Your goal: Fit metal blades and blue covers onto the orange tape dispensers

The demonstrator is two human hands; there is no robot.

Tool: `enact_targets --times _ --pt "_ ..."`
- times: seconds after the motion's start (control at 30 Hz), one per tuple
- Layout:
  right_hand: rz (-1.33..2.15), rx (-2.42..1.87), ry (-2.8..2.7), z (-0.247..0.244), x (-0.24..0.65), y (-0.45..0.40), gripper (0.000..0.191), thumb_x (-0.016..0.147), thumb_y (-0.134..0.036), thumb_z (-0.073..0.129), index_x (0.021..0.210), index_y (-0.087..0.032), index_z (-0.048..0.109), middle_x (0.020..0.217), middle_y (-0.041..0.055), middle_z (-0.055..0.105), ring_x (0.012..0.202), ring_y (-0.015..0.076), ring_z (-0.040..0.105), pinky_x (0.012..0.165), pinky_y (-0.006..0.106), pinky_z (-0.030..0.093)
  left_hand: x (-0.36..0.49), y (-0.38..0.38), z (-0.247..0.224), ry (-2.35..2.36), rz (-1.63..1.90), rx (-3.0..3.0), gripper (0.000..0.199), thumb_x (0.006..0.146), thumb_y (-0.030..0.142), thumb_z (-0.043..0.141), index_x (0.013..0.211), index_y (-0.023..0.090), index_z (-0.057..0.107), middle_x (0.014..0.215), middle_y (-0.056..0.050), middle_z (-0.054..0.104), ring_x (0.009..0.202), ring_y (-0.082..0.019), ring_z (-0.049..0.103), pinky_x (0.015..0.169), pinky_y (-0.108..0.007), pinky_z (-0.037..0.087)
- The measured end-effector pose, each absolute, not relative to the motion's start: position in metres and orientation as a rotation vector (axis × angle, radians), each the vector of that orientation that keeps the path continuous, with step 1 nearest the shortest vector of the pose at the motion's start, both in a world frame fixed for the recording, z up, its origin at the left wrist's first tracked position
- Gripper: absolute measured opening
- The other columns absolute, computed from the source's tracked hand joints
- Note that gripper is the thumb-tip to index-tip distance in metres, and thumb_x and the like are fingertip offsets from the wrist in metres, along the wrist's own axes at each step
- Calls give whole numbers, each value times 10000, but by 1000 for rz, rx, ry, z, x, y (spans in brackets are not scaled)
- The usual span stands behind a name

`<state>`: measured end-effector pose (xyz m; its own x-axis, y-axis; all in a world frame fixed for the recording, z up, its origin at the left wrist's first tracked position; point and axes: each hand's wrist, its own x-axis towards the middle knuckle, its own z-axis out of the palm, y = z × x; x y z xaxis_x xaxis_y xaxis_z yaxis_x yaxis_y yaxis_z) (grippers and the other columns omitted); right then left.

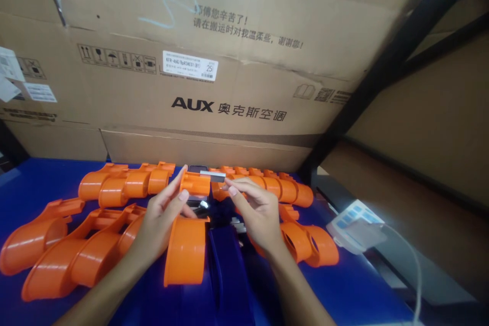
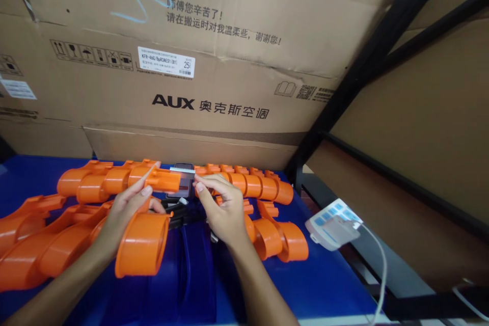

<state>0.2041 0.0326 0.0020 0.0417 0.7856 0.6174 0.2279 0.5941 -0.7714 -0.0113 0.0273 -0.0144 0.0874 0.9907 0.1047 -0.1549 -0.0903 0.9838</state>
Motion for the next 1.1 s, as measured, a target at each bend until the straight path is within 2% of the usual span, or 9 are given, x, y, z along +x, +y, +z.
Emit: enact_targets --times 0.23,0.4,0.6,0.83,1.1 --pt "484 -866 -1613 4 201 29 140 953 -201 723 958 -264 847 943 45 794 879 219 735 822 374 573 -11 26 -19 1020 1196 1281 769 953 569 646 1605 204 461 686 -10 749 599 -158 611 586 -238 441" --pt "508 -849 -1693 8 198 25 169 990 -217 683 1033 -267 839 934 43 767 875 215 705 809 377 562 -10 22 -16 1001 1161 1357 761 973 514 633 1635 210 411 704 -3 759 631 -153 640 643 -236 471" --pt "368 -1047 -1860 10 203 27 221 982 -226 675 1177 -227 780 1018 67 765 951 234 702 902 406 544 -16 25 -6 963 1312 1062 769 909 545 703 1567 216 480 608 14 691 460 -109 516 471 -188 385" --pt "221 -1221 -2270 20 197 30 163 889 -203 723 1052 -200 724 1028 68 740 986 261 632 900 410 491 -21 24 3 948 1376 981 743 899 545 691 1530 202 499 558 13 654 451 -110 520 465 -165 395" --pt "206 -1282 -2579 31 183 32 165 862 -194 749 1022 -216 780 1029 81 676 1000 271 586 891 414 434 -19 21 4 937 1380 944 796 873 513 721 1558 193 471 537 32 629 429 -103 507 439 -158 381"
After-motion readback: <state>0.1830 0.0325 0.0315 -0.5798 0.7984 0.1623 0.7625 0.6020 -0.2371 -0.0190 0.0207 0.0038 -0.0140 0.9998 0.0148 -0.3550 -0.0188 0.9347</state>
